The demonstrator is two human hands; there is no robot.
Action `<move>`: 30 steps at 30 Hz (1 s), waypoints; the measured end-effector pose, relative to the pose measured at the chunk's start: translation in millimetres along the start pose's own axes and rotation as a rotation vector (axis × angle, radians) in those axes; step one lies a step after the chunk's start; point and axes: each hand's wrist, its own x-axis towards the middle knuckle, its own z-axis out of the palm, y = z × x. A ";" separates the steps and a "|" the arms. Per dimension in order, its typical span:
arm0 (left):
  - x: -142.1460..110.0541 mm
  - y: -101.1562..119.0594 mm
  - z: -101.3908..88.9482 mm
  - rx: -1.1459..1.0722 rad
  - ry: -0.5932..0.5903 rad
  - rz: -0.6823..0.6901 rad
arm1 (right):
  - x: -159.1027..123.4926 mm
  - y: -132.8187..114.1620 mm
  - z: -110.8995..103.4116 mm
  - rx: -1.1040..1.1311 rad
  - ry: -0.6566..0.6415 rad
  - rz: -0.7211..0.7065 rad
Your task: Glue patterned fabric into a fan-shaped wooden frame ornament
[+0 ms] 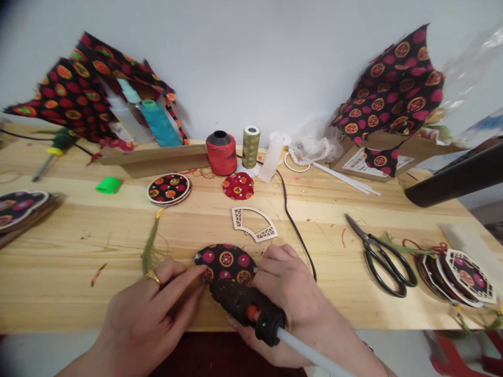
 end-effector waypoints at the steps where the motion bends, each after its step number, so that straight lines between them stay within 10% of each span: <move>1: -0.2 -0.2 0.1 0.002 0.001 0.001 | -0.4 -0.1 0.0 0.004 0.002 0.000; 30: -0.4 0.3 1.5 0.021 0.006 0.000 | -6.2 4.9 -4.5 0.016 0.025 0.029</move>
